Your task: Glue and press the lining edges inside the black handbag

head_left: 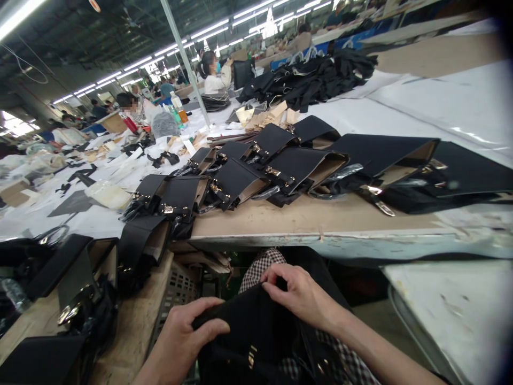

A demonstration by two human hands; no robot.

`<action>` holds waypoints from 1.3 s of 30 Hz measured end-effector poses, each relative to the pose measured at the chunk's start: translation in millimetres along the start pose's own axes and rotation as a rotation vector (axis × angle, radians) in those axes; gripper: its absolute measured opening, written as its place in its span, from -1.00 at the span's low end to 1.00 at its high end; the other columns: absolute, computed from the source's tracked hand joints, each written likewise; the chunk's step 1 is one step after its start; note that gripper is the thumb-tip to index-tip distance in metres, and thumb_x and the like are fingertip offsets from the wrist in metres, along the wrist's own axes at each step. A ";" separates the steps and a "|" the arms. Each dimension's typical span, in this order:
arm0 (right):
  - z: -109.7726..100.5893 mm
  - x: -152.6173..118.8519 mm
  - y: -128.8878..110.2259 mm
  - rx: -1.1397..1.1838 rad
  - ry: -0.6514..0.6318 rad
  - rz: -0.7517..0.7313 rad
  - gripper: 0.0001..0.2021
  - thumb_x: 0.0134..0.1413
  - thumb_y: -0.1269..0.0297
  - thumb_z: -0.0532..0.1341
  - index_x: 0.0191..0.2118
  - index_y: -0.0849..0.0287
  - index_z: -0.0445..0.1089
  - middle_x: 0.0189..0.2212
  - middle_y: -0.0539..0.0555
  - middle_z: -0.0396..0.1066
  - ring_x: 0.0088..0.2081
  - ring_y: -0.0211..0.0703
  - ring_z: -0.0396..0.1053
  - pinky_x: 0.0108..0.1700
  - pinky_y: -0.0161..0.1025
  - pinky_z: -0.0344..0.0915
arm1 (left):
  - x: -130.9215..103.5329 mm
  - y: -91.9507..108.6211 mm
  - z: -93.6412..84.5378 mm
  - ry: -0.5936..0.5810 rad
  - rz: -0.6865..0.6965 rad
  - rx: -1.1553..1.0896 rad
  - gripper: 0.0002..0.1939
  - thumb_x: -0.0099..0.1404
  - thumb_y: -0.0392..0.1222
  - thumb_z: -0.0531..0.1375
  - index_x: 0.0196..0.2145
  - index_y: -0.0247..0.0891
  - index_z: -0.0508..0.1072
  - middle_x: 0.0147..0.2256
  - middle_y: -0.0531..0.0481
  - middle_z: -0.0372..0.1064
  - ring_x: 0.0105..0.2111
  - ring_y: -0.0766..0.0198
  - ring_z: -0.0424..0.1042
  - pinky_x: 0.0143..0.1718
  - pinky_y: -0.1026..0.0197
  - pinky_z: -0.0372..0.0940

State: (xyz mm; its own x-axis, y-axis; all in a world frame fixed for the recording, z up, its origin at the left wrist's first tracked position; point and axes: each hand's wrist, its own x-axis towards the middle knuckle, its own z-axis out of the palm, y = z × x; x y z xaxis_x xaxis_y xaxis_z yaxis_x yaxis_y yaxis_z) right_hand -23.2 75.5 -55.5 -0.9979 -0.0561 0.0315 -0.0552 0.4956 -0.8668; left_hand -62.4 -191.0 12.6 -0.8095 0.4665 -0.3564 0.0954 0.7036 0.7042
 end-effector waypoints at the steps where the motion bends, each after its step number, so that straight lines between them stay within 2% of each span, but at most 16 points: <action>1: 0.1 -0.1 -1.0 -0.001 -0.005 0.000 -0.86 0.16 0.41 0.21 -0.43 0.14 0.36 -0.36 -0.03 0.52 -0.27 -0.16 0.46 -0.18 -0.23 0.24 | 0.1 2.7 -1.5 -0.018 -0.019 -0.016 -0.82 0.25 -0.12 0.32 -0.19 -0.11 0.64 -0.28 0.13 0.61 -0.24 0.21 0.54 -0.24 0.37 0.33; 3: -0.1 -0.2 -3.2 -0.007 -0.014 -0.001 -0.87 0.17 0.41 0.20 -0.41 0.14 0.37 -0.35 -0.03 0.53 -0.27 -0.16 0.46 -0.17 -0.22 0.24 | 0.5 6.3 -2.0 -0.012 -0.019 -0.018 -0.86 0.22 -0.16 0.34 -0.23 -0.11 0.65 -0.32 0.14 0.59 -0.28 0.23 0.52 -0.28 0.37 0.30; 7: -0.7 -0.7 -4.8 0.002 -0.016 -0.003 -0.86 0.17 0.40 0.20 -0.42 0.12 0.35 -0.35 -0.04 0.53 -0.27 -0.16 0.46 -0.16 -0.22 0.24 | 4.5 1.3 4.8 0.069 0.096 0.119 -0.89 0.28 -0.12 0.31 -0.26 -0.13 0.63 -0.34 0.10 0.56 -0.30 0.25 0.51 -0.27 0.34 0.27; 10: -0.9 -2.2 -3.1 0.016 -0.001 -0.006 -0.85 0.18 0.40 0.20 -0.43 0.13 0.34 -0.35 -0.03 0.52 -0.26 -0.16 0.45 -0.17 -0.23 0.24 | 8.1 -7.4 12.3 0.149 0.174 0.184 -0.80 0.36 -0.05 0.24 -0.27 -0.18 0.60 -0.34 0.04 0.52 -0.30 0.24 0.50 -0.25 0.31 0.26; 12: -1.1 -3.6 -2.0 0.010 0.014 -0.016 -0.87 0.18 0.41 0.20 -0.40 0.13 0.37 -0.36 -0.03 0.51 -0.28 -0.16 0.44 -0.17 -0.23 0.24 | 9.3 -10.9 16.9 0.176 0.183 0.157 -0.77 0.37 -0.02 0.22 -0.30 -0.19 0.59 -0.35 0.03 0.51 -0.31 0.23 0.49 -0.24 0.30 0.26; 14: -1.3 -4.9 -1.0 0.010 0.023 -0.020 -0.88 0.17 0.42 0.20 -0.39 0.13 0.39 -0.37 -0.04 0.51 -0.29 -0.17 0.44 -0.18 -0.24 0.24 | 9.7 -11.6 20.3 0.188 0.129 0.088 -0.74 0.35 0.01 0.22 -0.35 -0.19 0.59 -0.39 0.05 0.50 -0.34 0.23 0.47 -0.27 0.30 0.25; 17: -1.3 -6.2 0.3 0.020 0.035 -0.018 -0.89 0.16 0.44 0.21 -0.38 0.13 0.39 -0.36 -0.05 0.51 -0.28 -0.18 0.43 -0.17 -0.24 0.24 | 11.3 -8.9 21.7 0.158 -0.051 -0.069 -0.72 0.30 0.04 0.25 -0.42 -0.20 0.58 -0.46 0.09 0.46 -0.39 0.25 0.42 -0.38 0.32 0.21; 19: -0.5 -6.8 1.0 0.012 0.042 -0.007 -0.88 0.16 0.43 0.21 -0.39 0.13 0.39 -0.38 -0.05 0.49 -0.29 -0.18 0.42 -0.19 -0.24 0.23 | 13.8 -5.7 19.8 0.118 -0.121 -0.113 -0.70 0.29 0.06 0.26 -0.44 -0.20 0.58 -0.49 0.10 0.44 -0.43 0.25 0.40 -0.43 0.32 0.19; 21: 0.9 -7.4 1.2 0.002 0.045 0.004 -0.89 0.16 0.43 0.21 -0.38 0.13 0.39 -0.40 -0.06 0.48 -0.31 -0.18 0.41 -0.21 -0.24 0.23 | 17.3 -1.2 16.5 0.093 -0.081 -0.028 -0.68 0.32 0.07 0.23 -0.43 -0.19 0.58 -0.49 0.10 0.46 -0.42 0.25 0.42 -0.42 0.31 0.19; 26: 2.9 -8.1 1.3 0.018 0.077 0.012 -0.87 0.16 0.43 0.20 -0.41 0.12 0.35 -0.37 -0.06 0.49 -0.28 -0.18 0.42 -0.18 -0.23 0.24 | 27.6 14.0 10.7 0.042 0.127 0.416 -0.76 0.37 0.04 0.21 -0.12 -0.04 0.60 -0.21 0.08 0.62 -0.20 0.12 0.57 -0.17 0.25 0.25; 28: 1.8 -8.1 1.8 0.026 0.087 0.015 -0.85 0.16 0.42 0.19 -0.43 0.11 0.32 -0.35 -0.05 0.50 -0.27 -0.18 0.43 -0.17 -0.23 0.25 | 31.7 18.5 10.9 -0.006 0.177 0.494 -0.73 0.43 0.04 0.14 -0.20 -0.09 0.59 -0.26 0.05 0.60 -0.23 0.13 0.56 -0.19 0.25 0.23; 30: 0.2 -8.2 2.5 0.028 0.092 0.019 -0.85 0.16 0.42 0.19 -0.43 0.11 0.30 -0.35 -0.05 0.51 -0.27 -0.17 0.44 -0.17 -0.23 0.25 | 35.1 20.4 11.5 -0.056 0.198 0.470 -0.65 0.47 0.02 0.07 -0.34 -0.16 0.56 -0.38 0.05 0.53 -0.32 0.20 0.51 -0.28 0.28 0.21; 33: -1.0 -9.2 3.9 0.026 0.094 0.018 -0.85 0.14 0.42 0.20 -0.44 0.10 0.31 -0.36 -0.03 0.52 -0.27 -0.15 0.45 -0.17 -0.22 0.26 | 38.7 20.1 11.5 -0.091 0.141 0.378 -0.60 0.46 0.02 0.07 -0.42 -0.21 0.51 -0.48 0.10 0.42 -0.41 0.27 0.43 -0.39 0.31 0.16; 36: 0.0 -10.2 4.9 0.029 0.095 0.013 -0.85 0.13 0.43 0.20 -0.44 0.11 0.31 -0.35 -0.03 0.53 -0.26 -0.16 0.46 -0.16 -0.22 0.27 | 41.8 23.8 11.0 -0.116 0.119 0.459 -0.60 0.47 0.04 0.07 -0.43 -0.20 0.50 -0.47 0.10 0.43 -0.40 0.25 0.45 -0.40 0.29 0.11; 39: 0.1 -10.1 4.8 0.034 0.109 0.022 -0.84 0.11 0.45 0.22 -0.45 0.12 0.29 -0.34 -0.03 0.53 -0.26 -0.15 0.46 -0.15 -0.22 0.28 | 46.5 37.1 11.7 -0.135 0.185 0.642 -0.66 0.46 0.04 0.11 -0.38 -0.18 0.49 -0.36 0.05 0.53 -0.30 0.15 0.52 -0.34 0.24 0.09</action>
State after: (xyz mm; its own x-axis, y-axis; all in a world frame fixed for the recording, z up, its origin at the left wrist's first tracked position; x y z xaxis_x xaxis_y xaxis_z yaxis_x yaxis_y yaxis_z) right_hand -13.4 78.4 -60.1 -0.9966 0.0500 0.0648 -0.0341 0.4662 -0.8840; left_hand -89.7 -137.0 15.0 -0.6712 0.6436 -0.3679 0.5841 0.7647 0.2721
